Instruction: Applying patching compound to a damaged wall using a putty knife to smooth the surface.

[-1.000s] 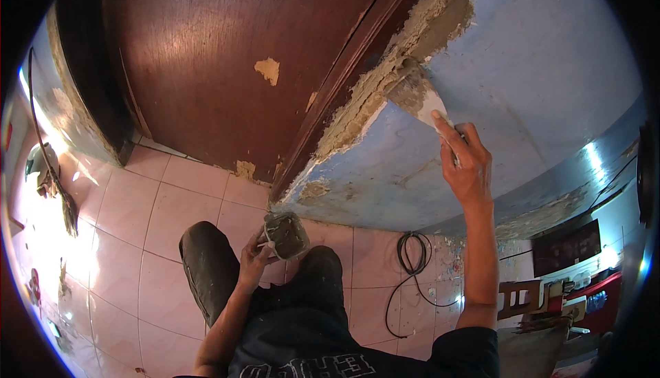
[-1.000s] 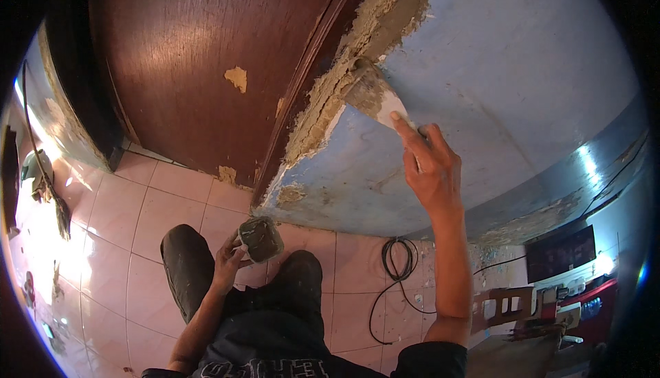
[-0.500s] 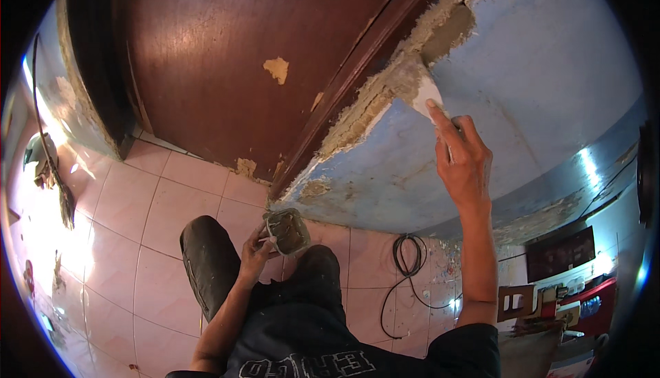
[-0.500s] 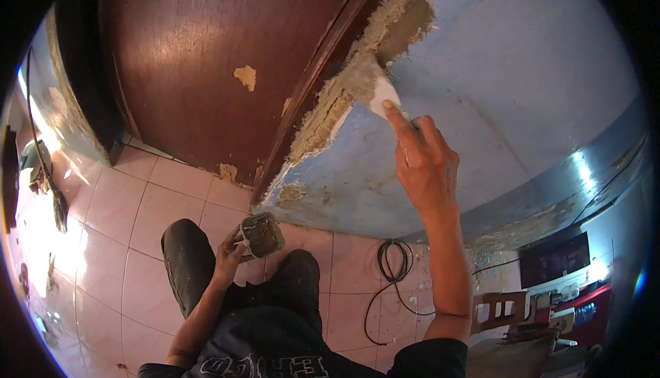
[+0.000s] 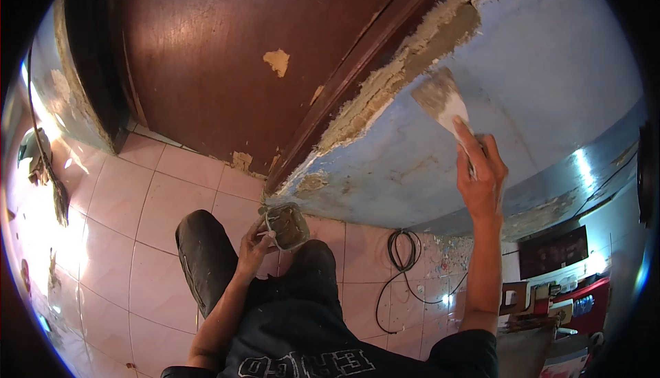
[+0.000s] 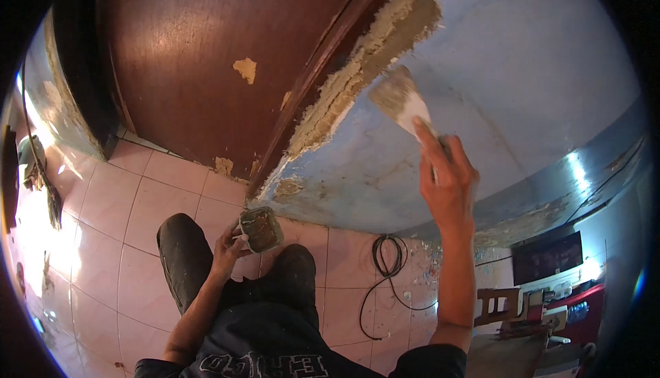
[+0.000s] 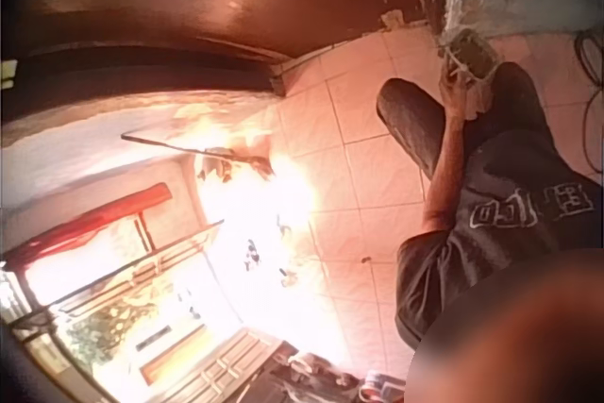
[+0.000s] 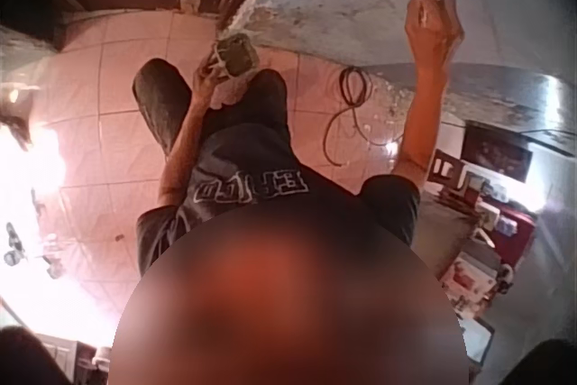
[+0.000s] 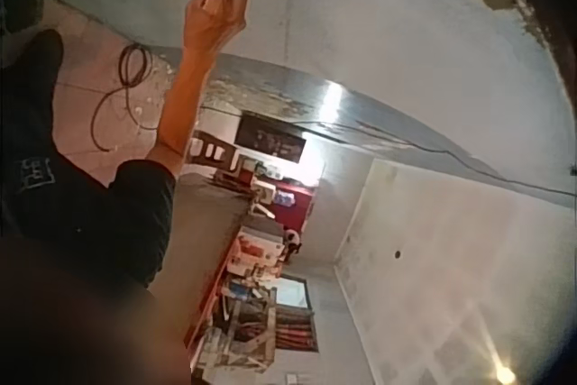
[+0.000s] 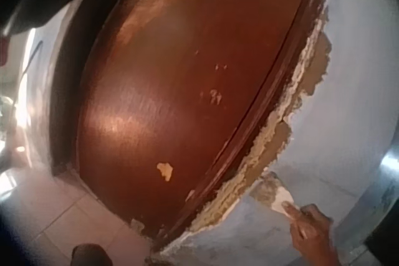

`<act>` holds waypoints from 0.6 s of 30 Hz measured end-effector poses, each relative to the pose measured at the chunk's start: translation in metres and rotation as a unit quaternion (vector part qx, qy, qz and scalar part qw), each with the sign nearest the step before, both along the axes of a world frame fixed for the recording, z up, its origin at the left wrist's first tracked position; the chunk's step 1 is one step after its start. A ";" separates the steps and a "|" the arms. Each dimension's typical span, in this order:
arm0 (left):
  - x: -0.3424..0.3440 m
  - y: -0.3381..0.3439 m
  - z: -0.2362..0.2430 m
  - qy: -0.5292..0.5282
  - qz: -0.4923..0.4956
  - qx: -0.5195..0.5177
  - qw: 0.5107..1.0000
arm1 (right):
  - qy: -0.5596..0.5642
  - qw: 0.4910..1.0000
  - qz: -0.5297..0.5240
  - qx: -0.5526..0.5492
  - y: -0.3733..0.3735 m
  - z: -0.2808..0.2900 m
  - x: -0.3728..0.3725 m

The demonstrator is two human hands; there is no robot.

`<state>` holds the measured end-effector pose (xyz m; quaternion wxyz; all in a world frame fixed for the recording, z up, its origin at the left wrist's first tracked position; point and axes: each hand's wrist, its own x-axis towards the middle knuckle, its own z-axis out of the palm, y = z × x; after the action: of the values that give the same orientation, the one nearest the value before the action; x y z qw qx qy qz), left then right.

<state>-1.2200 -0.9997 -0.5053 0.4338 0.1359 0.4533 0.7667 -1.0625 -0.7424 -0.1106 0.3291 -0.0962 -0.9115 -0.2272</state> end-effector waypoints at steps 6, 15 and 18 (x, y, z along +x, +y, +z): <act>0.002 -0.002 -0.001 -0.001 0.014 0.002 1.000 | -0.008 0.999 0.037 0.019 0.012 0.010 -0.034; 0.003 -0.003 0.006 -0.004 0.009 0.014 1.000 | -0.002 0.999 0.042 0.017 0.042 0.009 -0.024; 0.001 -0.003 0.003 -0.005 0.015 0.010 1.000 | 0.009 1.000 0.005 0.018 0.044 0.005 0.001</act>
<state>-1.2188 -1.0024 -0.5025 0.4235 0.1295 0.4457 0.7779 -1.0610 -0.6982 -0.1056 0.3403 -0.0883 -0.9047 -0.2407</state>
